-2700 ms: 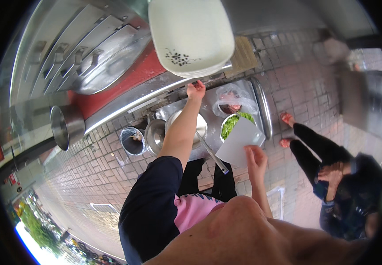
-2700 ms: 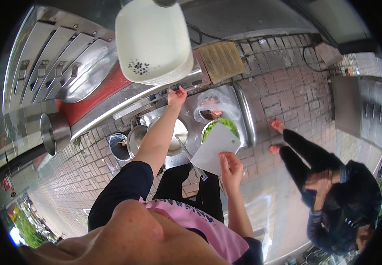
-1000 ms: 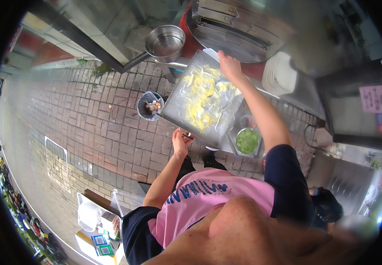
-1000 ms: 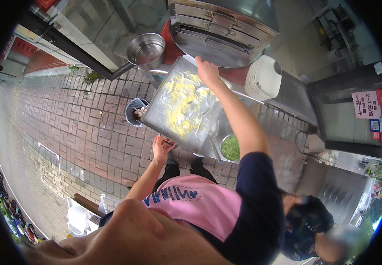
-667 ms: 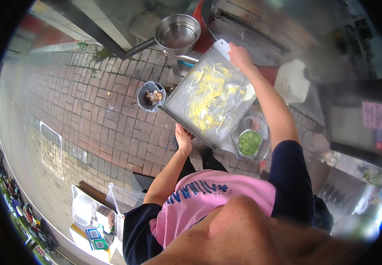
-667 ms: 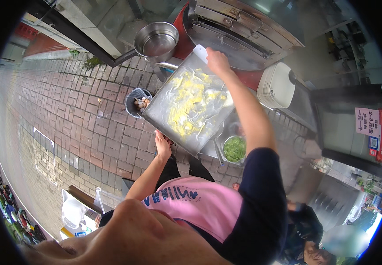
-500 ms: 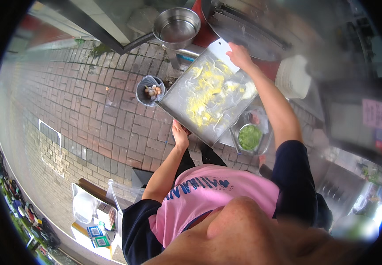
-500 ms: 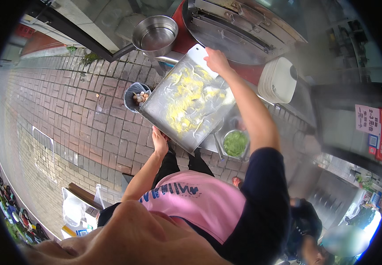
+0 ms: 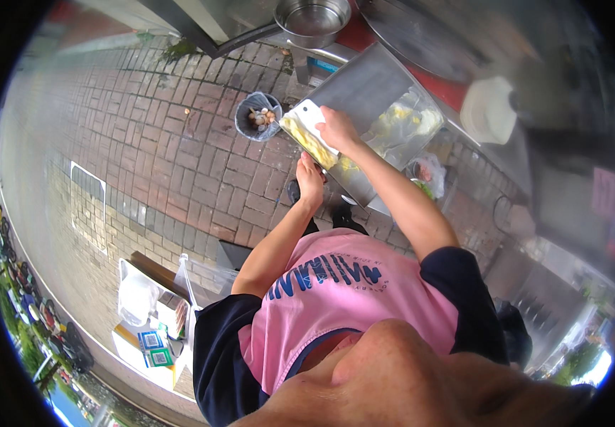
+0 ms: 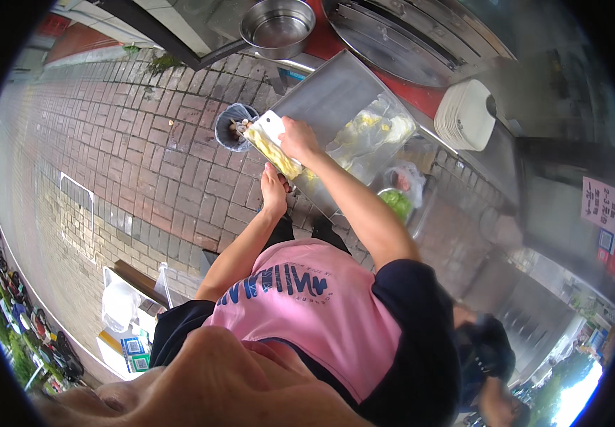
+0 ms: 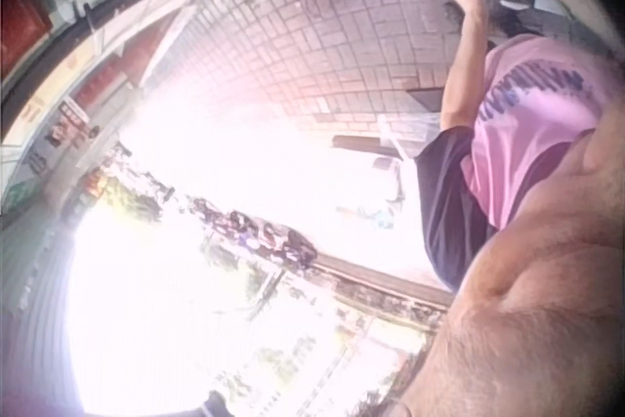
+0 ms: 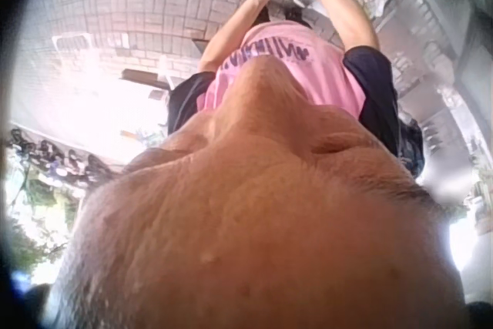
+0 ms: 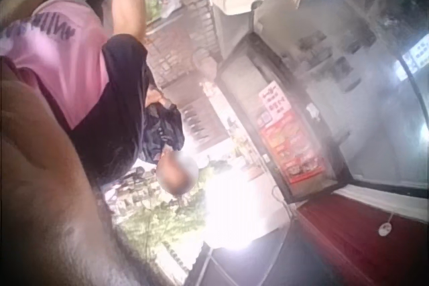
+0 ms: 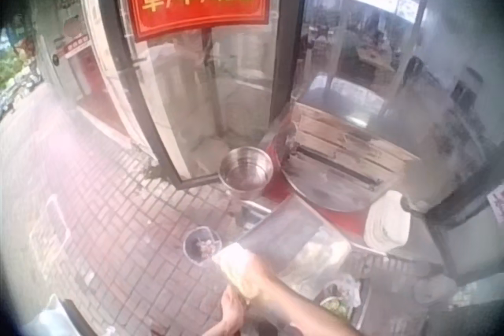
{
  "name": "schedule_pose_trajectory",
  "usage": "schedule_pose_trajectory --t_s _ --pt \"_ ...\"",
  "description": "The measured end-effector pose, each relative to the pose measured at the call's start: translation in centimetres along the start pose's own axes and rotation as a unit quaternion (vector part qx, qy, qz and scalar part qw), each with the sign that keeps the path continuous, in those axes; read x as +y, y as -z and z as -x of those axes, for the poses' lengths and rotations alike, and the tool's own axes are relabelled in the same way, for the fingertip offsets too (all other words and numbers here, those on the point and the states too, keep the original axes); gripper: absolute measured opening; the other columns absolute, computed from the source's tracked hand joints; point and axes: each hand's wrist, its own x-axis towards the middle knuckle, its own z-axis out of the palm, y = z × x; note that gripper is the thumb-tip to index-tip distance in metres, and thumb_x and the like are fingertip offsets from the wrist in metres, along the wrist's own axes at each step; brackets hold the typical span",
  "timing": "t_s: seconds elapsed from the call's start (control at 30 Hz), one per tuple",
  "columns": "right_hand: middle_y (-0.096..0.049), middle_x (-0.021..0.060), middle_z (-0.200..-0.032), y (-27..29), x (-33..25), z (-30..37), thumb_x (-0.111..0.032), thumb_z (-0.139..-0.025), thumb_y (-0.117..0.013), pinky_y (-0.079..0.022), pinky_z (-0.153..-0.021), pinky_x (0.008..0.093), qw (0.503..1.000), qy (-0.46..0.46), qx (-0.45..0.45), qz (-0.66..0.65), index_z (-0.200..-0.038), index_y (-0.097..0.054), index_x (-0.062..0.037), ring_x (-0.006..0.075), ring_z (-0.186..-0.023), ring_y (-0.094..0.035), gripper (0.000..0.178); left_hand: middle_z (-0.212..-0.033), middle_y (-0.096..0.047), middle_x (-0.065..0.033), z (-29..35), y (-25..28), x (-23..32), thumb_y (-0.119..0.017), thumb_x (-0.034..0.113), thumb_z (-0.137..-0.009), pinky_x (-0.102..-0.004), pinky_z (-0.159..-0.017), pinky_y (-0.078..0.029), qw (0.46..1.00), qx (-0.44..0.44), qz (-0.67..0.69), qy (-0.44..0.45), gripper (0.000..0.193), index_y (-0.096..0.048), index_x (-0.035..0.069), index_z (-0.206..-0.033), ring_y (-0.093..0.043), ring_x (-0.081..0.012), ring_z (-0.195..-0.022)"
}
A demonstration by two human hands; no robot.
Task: The person prepares a street food dish by spreading batter on a griddle, cracking an egg, adding chopped green vegetables, and folding the cooked item into a container. They then add sauce and serve the dish to a customer.
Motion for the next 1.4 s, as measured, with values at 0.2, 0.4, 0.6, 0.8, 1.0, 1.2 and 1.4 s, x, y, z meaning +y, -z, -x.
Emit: schedule_pose_trajectory --t_s 0.2,0.4,0.6,0.8,1.0,1.2,1.4 --pt "-0.06 0.0227 -0.084 0.1 4.1 2.1 -0.018 -0.071 -0.065 -0.045 -0.07 0.0409 0.99 0.056 -0.037 -0.127 -0.089 -0.055 0.001 0.0373 -0.081 -0.058 0.028 -0.057 -0.04 0.0028 -0.4 0.5 0.3 -0.028 0.045 -0.095 -0.0228 -0.039 -0.029 0.988 -0.015 0.11 0.109 0.041 -0.048 0.011 -0.083 -0.035 -0.0088 -0.043" --pt "-0.061 0.021 -0.081 2.5 5.7 9.9 -0.013 -0.076 -0.06 -0.046 -0.066 0.0443 0.999 -0.016 -0.004 0.034 -0.093 -0.05 -0.0019 0.0378 -0.079 -0.059 0.022 -0.057 -0.031 0.0033 -1.0 0.6 -0.4 -0.029 0.047 -0.094 -0.0271 -0.045 -0.03 0.982 -0.035 0.147 0.112 0.04 -0.045 0.012 -0.083 -0.03 -0.0103 -0.047" --pt "-0.06 0.0116 -0.083 9.7 10.3 6.9 -0.001 -0.075 -0.046 -0.05 -0.062 0.0427 0.943 -0.006 0.274 0.19 -0.095 -0.047 -0.0079 0.0316 -0.078 -0.061 0.021 -0.057 -0.03 0.0048 -1.7 1.5 -1.0 -0.032 0.047 -0.094 -0.0252 -0.047 -0.028 0.98 -0.054 0.158 0.111 0.039 -0.041 0.014 -0.077 -0.029 -0.0094 -0.049" --pt "-0.061 0.0108 -0.081 14.9 17.2 1.3 -0.007 -0.076 -0.05 -0.05 -0.059 0.0416 0.919 0.021 0.291 0.266 -0.092 -0.048 -0.0101 0.0303 -0.073 -0.062 0.016 -0.058 -0.03 0.0058 -3.0 1.9 -1.8 -0.031 0.049 -0.094 -0.0257 -0.047 -0.027 0.982 -0.066 0.141 0.108 0.04 -0.04 0.015 -0.074 -0.029 -0.0091 -0.05" --pt "-0.061 0.0183 -0.095 17.6 18.7 -1.2 -0.016 -0.079 -0.058 -0.046 -0.074 0.0458 0.985 -0.03 0.123 0.113 -0.099 -0.054 -0.0094 0.0355 -0.09 -0.058 0.022 -0.061 -0.033 0.0053 -3.9 1.3 -2.1 -0.033 0.049 -0.093 -0.0265 -0.05 -0.026 0.979 -0.036 0.165 0.111 0.039 -0.045 0.014 -0.08 -0.029 -0.0096 -0.052" --pt "-0.06 0.0223 -0.087 4.9 12.5 4.9 -0.017 -0.077 -0.061 -0.045 -0.073 0.0454 0.999 -0.022 0.03 0.006 -0.096 -0.054 -0.0025 0.0402 -0.085 -0.057 0.024 -0.065 -0.04 0.0009 -2.3 -0.7 -1.2 -0.033 0.051 -0.093 -0.031 -0.056 -0.034 0.973 0.033 0.174 0.15 0.044 -0.047 0.009 -0.086 -0.036 -0.0127 -0.055" --pt "-0.063 0.0166 -0.078 9.5 6.6 6.9 -0.013 -0.082 -0.054 -0.048 -0.062 0.0465 0.988 -0.021 0.085 0.127 -0.086 -0.051 -0.0075 0.0383 -0.072 -0.061 0.007 -0.058 -0.033 0.0028 -1.4 -1.4 0.4 -0.034 0.049 -0.093 -0.0275 -0.047 -0.03 0.97 0.046 0.196 0.132 0.042 -0.045 0.011 -0.078 -0.03 -0.0116 -0.047"
